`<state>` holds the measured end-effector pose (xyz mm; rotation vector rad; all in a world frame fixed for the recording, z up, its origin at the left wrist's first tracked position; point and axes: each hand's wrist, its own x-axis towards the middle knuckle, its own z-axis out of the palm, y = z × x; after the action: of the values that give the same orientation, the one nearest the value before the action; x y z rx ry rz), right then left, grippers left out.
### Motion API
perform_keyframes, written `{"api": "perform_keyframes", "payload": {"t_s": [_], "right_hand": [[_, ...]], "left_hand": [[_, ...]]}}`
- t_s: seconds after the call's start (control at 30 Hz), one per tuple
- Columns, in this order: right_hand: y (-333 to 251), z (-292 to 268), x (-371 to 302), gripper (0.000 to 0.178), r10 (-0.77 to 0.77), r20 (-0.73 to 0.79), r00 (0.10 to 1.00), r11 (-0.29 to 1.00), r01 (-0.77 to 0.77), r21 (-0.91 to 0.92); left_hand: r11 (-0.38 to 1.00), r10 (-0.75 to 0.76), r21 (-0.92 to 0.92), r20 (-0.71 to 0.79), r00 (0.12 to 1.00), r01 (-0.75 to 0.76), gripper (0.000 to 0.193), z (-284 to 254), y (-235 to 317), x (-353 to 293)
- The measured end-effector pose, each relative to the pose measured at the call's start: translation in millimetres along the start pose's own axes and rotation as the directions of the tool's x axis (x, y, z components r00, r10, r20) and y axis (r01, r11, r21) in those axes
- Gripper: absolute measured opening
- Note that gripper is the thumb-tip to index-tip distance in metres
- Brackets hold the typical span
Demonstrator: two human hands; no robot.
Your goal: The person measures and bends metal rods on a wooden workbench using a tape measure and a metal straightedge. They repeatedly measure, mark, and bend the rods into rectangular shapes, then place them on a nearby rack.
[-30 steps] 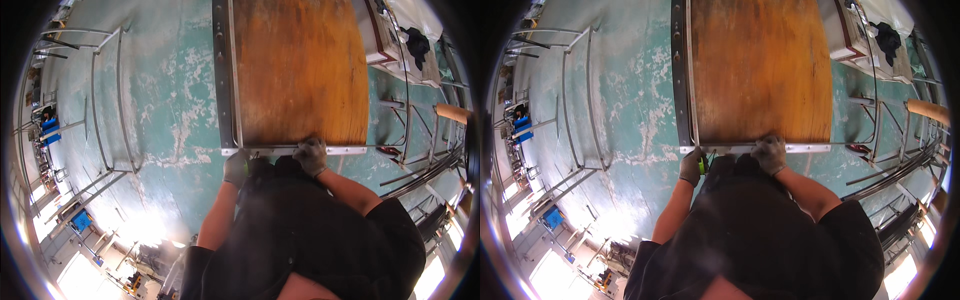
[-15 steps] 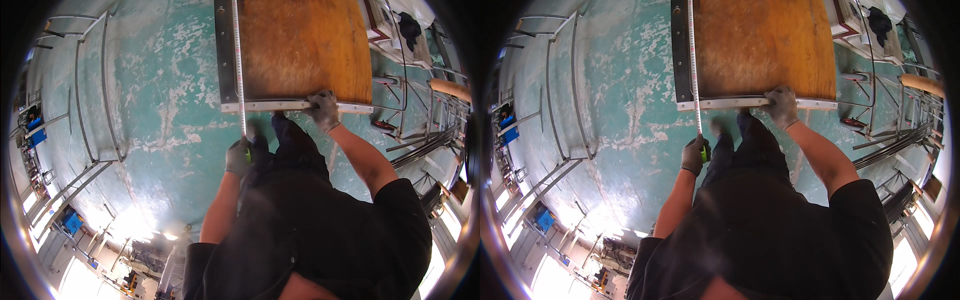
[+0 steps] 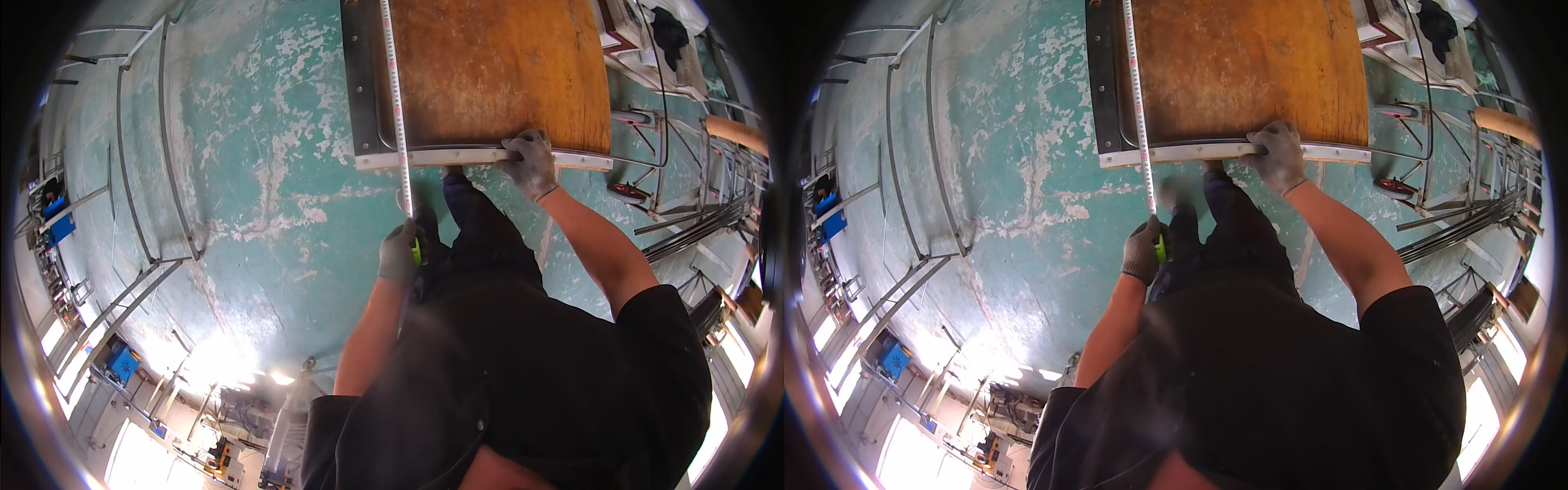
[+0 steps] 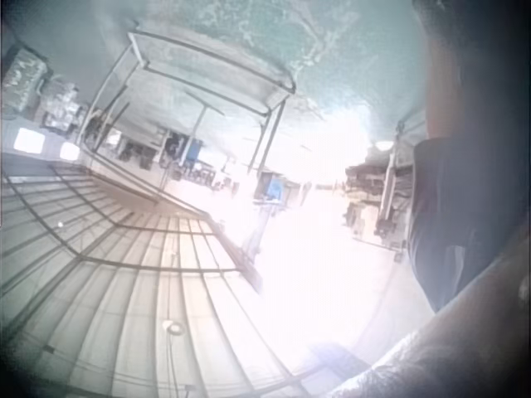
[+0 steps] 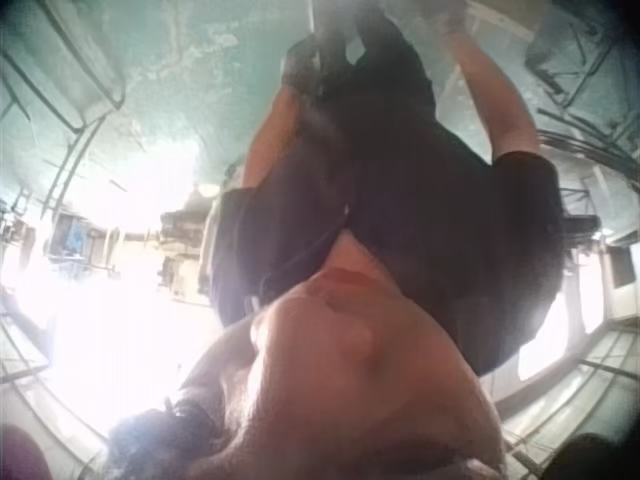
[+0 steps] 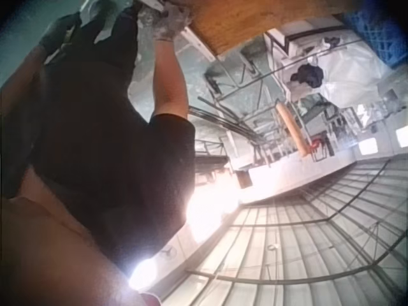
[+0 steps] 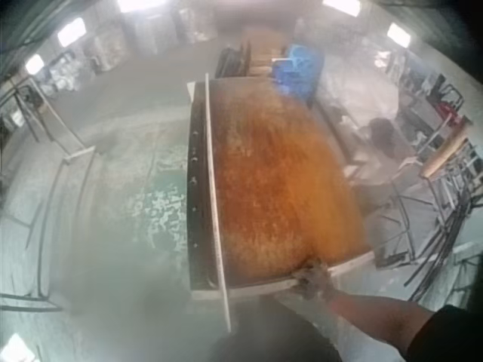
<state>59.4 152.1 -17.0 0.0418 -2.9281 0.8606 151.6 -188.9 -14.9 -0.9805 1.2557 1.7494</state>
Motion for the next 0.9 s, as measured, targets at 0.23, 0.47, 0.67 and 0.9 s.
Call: {"api": "perform_keyframes", "payload": {"t_s": [0.23, 0.47, 0.67, 0.9], "right_hand": [[2.2, 0.1, 1.0, 0.05, -0.018, -0.008, 1.0, 1.0, 0.018, -0.001], [3.7, 1.0, 1.4, 0.051, -0.025, -0.013, 1.0, 1.0, 0.025, -0.016], [3.8, -0.6, 0.8, 0.05, -0.014, -0.002, 1.0, 1.0, 0.014, 0.016], [9.4, -3.6, 0.2, 0.043, -0.016, 0.073, 0.997, 0.998, 0.021, -0.062]], "left_hand": [[1.0, 0.015, -0.006, 0.031, 0.999, -0.014, 0.051, -0.8, 0.4, 1.3], [1.0, 0.018, 0.022, 0.035, 0.999, -0.018, 0.051, -1.7, -0.5, 2.0], [0.984, 0.084, 0.158, 0.024, 0.996, -0.087, 0.053, -2.7, -2.1, 0.5], [0.93, 0.245, 0.256, 0.099, 0.965, -0.262, 0.052, 0.9, -1.5, 5.4]]}}
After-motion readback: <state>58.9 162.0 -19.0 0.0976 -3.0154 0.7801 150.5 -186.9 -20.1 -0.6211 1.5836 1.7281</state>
